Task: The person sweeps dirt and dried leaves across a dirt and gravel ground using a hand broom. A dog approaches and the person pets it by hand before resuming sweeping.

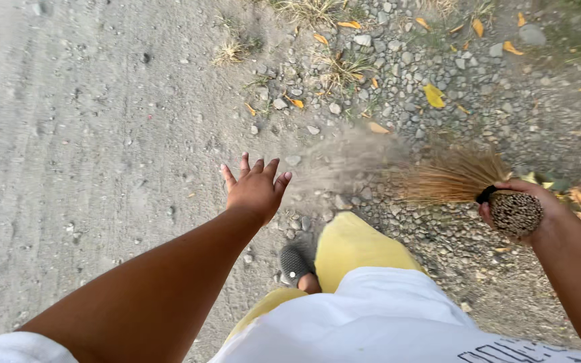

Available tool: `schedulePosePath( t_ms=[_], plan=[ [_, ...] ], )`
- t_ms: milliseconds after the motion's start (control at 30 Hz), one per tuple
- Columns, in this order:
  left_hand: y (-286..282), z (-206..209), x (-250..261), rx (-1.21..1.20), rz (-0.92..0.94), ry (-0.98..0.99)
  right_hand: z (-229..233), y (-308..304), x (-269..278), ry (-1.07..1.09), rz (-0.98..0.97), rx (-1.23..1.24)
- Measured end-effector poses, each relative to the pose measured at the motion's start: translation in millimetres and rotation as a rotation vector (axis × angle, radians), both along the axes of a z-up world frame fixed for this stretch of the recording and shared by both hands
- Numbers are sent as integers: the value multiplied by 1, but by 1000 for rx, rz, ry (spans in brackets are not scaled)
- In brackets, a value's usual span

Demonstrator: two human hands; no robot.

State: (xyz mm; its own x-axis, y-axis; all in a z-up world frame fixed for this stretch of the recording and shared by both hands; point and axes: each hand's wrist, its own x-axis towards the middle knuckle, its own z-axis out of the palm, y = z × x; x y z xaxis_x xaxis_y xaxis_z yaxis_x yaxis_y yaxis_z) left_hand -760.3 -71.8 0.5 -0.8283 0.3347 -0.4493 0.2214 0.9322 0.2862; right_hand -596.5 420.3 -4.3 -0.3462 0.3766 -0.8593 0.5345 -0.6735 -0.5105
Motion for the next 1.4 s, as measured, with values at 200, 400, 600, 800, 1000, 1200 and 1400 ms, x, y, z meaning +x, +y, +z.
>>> schedulePosePath(
  t_ms=[200, 400, 600, 800, 1000, 1200, 1400],
  plan=[
    [23, 7, -28, 69, -14, -6, 54, -105, -83, -104, 166, 169],
    [-2, 13, -97, 14, 86, 43, 25, -216, -240, 219, 606, -596],
    [-35, 14, -197, -125, 156, 28, -48, -294, -394, 241, 379, -1074],
    [-10, 20, -269, -104, 220, -27, -41, -260, -440, 371, 116, -641],
    [19, 16, -306, -59, 204, -46, -2, -270, -473, 313, 277, -635],
    [28, 17, -345, -48, 170, -41, -46, -186, -508, 166, -117, -690],
    [33, 15, -383, -10, 122, -14, 11, -241, -537, 196, 2, -456]
  ],
)
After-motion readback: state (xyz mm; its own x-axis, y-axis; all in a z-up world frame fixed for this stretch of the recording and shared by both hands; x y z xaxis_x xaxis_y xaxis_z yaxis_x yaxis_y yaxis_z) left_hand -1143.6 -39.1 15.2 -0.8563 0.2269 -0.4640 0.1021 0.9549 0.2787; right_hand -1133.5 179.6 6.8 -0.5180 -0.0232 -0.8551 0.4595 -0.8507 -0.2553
